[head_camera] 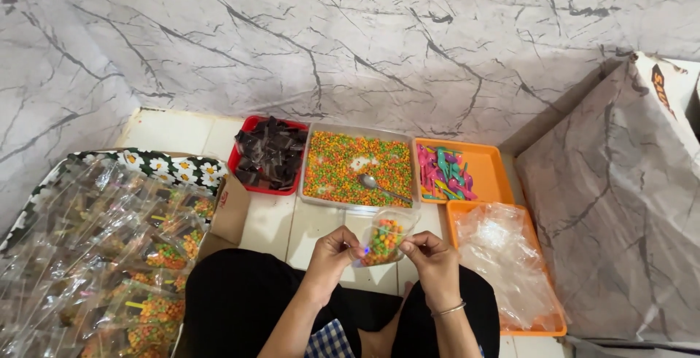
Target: The person is packaging small colorful items into plastic bags, weighing each bag on a digital scale for consistency, and organizing them into a larger container.
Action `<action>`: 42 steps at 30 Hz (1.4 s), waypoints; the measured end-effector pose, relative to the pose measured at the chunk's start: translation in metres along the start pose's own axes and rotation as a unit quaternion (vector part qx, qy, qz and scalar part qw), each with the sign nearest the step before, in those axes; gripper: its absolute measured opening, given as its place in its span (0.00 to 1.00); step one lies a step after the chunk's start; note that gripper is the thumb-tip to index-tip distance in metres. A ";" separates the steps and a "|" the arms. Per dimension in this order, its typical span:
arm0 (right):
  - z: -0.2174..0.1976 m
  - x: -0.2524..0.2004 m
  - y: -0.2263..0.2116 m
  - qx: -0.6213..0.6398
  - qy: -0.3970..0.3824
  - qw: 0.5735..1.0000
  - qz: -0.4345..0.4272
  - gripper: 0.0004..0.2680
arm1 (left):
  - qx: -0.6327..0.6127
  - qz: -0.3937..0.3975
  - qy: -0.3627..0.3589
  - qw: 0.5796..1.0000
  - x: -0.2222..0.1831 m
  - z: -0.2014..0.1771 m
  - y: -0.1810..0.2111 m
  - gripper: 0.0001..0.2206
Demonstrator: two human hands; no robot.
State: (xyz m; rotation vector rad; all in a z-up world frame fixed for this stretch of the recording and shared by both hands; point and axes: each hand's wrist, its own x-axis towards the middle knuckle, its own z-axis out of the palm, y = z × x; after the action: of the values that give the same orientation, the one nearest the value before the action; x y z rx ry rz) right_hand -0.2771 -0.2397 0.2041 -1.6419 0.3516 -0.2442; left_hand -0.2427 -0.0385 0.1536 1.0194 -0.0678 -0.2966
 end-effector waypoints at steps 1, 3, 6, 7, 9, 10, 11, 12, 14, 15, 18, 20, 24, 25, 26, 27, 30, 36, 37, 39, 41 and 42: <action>-0.001 0.001 0.003 0.001 -0.001 1.000 0.000 0.02 | 0.001 0.001 0.000 1.000 0.000 0.000 0.000 0.06; -0.004 0.002 0.008 0.013 -0.013 1.000 0.010 0.02 | 0.035 -0.007 0.012 0.999 -0.001 0.000 -0.001 0.06; -0.007 0.002 0.016 0.025 -0.033 0.999 0.002 0.01 | 0.089 0.021 0.015 0.996 -0.003 0.004 0.001 0.06; -0.008 0.002 0.014 0.026 -0.033 0.999 0.002 0.01 | 0.089 0.020 0.016 0.996 -0.005 0.008 0.007 0.06; -0.009 0.002 0.011 0.006 -0.047 0.999 0.012 0.01 | 0.160 0.073 0.013 0.984 -0.007 0.018 0.021 0.06; -0.009 0.005 0.015 0.006 -0.047 0.999 0.013 0.01 | 0.160 0.072 0.014 0.984 -0.006 0.020 0.025 0.06; -0.009 0.008 0.018 0.007 -0.048 0.998 0.025 0.02 | 0.172 0.068 0.010 0.983 -0.005 0.021 0.029 0.14; -0.010 0.012 0.021 0.008 -0.050 0.998 0.036 0.03 | 0.183 0.064 0.007 0.981 -0.004 0.024 0.032 0.24; -0.007 0.029 0.040 -0.001 -0.035 0.999 0.034 0.04 | 0.200 0.053 0.025 0.978 0.003 0.014 0.014 0.25; -0.005 0.039 0.050 -0.008 -0.019 0.999 0.031 0.06 | 0.216 0.043 0.043 0.974 0.007 0.010 0.006 0.28; -0.005 0.079 0.087 0.011 0.001 0.999 0.050 0.17 | 0.225 0.009 0.077 0.971 0.016 -0.018 -0.024 0.25; 0.003 0.090 0.082 0.020 0.011 0.998 0.059 0.20 | 0.224 -0.007 0.097 0.970 0.014 -0.039 -0.034 0.23; 0.011 0.119 0.077 0.053 0.021 0.991 0.120 0.21 | 0.215 -0.012 0.164 0.963 0.006 -0.078 -0.044 0.18; 0.013 0.126 0.077 0.053 0.021 0.991 0.121 0.21 | 0.215 -0.012 0.164 0.963 0.004 -0.090 -0.051 0.18; 0.015 0.132 0.078 0.050 0.024 0.989 0.136 0.19 | 0.175 -0.048 0.206 0.962 0.002 -0.102 -0.058 0.17; 0.017 0.139 0.079 0.046 0.027 0.987 0.151 0.17 | 0.134 -0.083 0.247 0.956 0.000 -0.114 -0.064 0.17; 0.015 0.165 0.110 0.058 0.036 0.988 0.139 0.16 | -0.010 -0.107 0.250 0.962 -0.001 -0.115 -0.046 0.21; 0.022 0.184 0.121 0.071 0.025 0.983 0.164 0.16 | -0.009 -0.136 0.260 0.956 0.005 -0.106 -0.038 0.20; 0.022 0.186 0.125 0.071 0.025 0.983 0.166 0.16 | -0.009 -0.137 0.261 0.956 0.006 -0.106 -0.039 0.20; 0.023 0.191 0.132 0.066 0.028 0.984 0.160 0.16 | -0.012 -0.144 0.261 0.955 0.008 -0.107 -0.040 0.20; 0.022 0.197 0.143 0.072 0.025 0.984 0.158 0.16 | -0.006 -0.149 0.263 0.953 0.009 -0.104 -0.036 0.20; 0.021 0.200 0.148 0.079 0.023 0.985 0.154 0.16 | -0.001 -0.153 0.266 0.952 0.009 -0.102 -0.034 0.19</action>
State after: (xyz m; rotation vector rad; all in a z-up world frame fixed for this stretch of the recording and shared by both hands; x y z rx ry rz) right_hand -0.0961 -0.3053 0.0450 -1.4048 0.5988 -0.0737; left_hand -0.2211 0.0274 0.0706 1.0784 0.5833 -0.2942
